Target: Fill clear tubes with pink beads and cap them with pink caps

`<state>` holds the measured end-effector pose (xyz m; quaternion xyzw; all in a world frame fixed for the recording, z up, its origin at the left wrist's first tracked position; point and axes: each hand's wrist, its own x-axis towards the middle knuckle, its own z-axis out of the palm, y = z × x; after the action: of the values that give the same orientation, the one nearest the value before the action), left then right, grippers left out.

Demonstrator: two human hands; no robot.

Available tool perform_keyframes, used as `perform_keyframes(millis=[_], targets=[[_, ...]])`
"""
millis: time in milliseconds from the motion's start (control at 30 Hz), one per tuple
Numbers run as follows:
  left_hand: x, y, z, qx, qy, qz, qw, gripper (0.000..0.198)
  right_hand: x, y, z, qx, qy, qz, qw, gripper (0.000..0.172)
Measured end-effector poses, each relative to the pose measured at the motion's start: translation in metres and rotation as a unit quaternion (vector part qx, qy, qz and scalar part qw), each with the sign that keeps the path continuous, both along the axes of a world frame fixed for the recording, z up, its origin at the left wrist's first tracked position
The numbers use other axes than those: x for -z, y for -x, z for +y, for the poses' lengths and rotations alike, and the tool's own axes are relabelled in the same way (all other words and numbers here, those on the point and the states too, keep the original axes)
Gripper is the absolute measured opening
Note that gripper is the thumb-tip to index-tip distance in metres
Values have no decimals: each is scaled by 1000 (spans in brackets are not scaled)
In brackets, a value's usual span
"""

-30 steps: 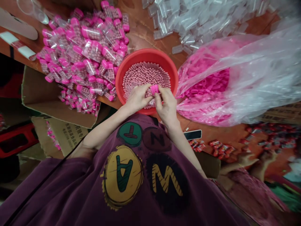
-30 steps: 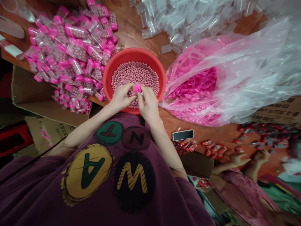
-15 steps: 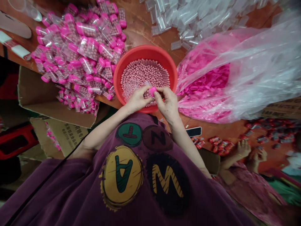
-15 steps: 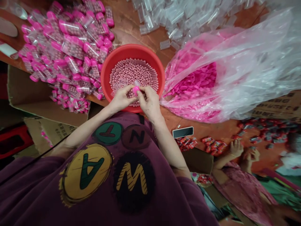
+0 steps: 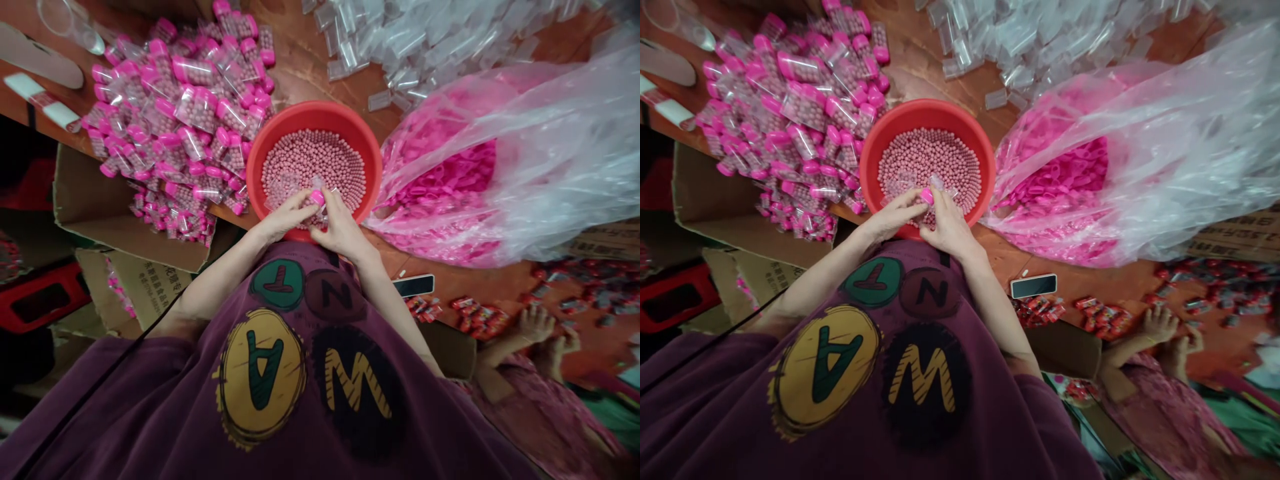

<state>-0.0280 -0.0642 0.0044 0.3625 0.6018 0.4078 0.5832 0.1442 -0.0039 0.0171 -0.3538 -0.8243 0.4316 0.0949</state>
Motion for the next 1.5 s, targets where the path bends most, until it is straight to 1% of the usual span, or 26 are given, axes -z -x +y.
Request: perform_keyframes(millis=[33, 67, 100, 133, 200, 267, 300, 433, 500, 533, 600, 633, 667, 733, 800, 867, 933, 1000, 1067, 1167, 1200, 1267, 1300, 1367, 1433, 1500], targets=[[1, -2, -1, -12, 35, -36, 999, 21, 3, 3, -4, -1, -13, -36, 999, 88], [1, -5, -3, -29, 70, -71, 995, 15, 5, 5, -8, -2, -26, -73, 997, 88], [1, -8, -4, -47, 102, -98, 989, 10, 6, 8, -12, -4, -39, -108, 993, 83], [0, -12, -5, -65, 128, -109, 984, 7, 8, 9, -15, -9, -48, -135, 990, 74], [0, -18, -8, -80, 168, -119, 975, 10, 12, 10, -20, -18, -53, -159, 986, 54], [-1, -20, -9, -70, 191, -128, 971, 15, 19, 9, -24, -15, -45, -145, 988, 40], [0, -20, -10, -63, 195, -131, 970, 17, 23, 9, -25, -7, -40, -134, 990, 36], [3, -12, -9, -57, 201, -115, 971, 18, 33, 18, -25, 13, -6, -127, 992, 38], [6, -5, -9, -76, 201, -72, 974, 16, 35, 28, -19, 4, 22, -122, 992, 46], [8, 1, -9, -94, 192, -33, 976, 15, 35, 34, -14, -8, 37, -106, 994, 54], [14, 19, -7, -138, 149, 64, 977, 15, 38, 47, 1, -38, 51, -63, 996, 72], [17, 32, -5, -164, 122, 107, 973, 17, 41, 54, 10, -47, 46, -50, 997, 76], [21, 47, 0, -188, 95, 140, 968, 21, 45, 61, 20, -47, 34, -51, 997, 73], [27, 82, 13, -221, 53, 166, 960, 35, 57, 77, 38, -31, 4, -95, 995, 57], [29, 118, 30, -230, 22, 178, 956, 49, 72, 92, 53, -32, -8, -148, 988, 44], [28, 147, 45, -227, -8, 204, 952, 59, 86, 102, 64, -53, 7, -164, 985, 37], [23, 161, 50, -217, -41, 251, 942, 63, 97, 104, 72, -53, 45, -131, 989, 31], [17, 155, 45, -205, -67, 304, 928, 61, 100, 97, 77, -17, 101, -56, 993, 29], [12, 130, 34, -180, -76, 322, 927, 49, 97, 84, 79, 20, 165, 38, 985, 30], [9, 81, 22, -117, -77, 264, 954, 24, 84, 65, 71, 45, 247, 136, 958, 38], [9, 67, 20, -116, -78, 244, 960, 20, 81, 60, 66, 54, 266, 152, 951, 42], [11, 48, 21, -151, -65, 217, 962, 21, 76, 55, 55, 84, 283, 160, 942, 48], [13, 43, 22, -179, -47, 206, 961, 22, 75, 54, 50, 101, 275, 151, 944, 50], [18, 38, 27, -225, 9, 170, 959, 18, 72, 54, 41, 115, 215, 108, 964, 48], [23, 36, 32, -251, 68, 130, 957, 10, 69, 55, 36, 84, 123, 50, 988, 45], [26, 33, 36, -266, 110, 106, 952, 11, 63, 57, 35, 25, 49, -6, 998, 44]])
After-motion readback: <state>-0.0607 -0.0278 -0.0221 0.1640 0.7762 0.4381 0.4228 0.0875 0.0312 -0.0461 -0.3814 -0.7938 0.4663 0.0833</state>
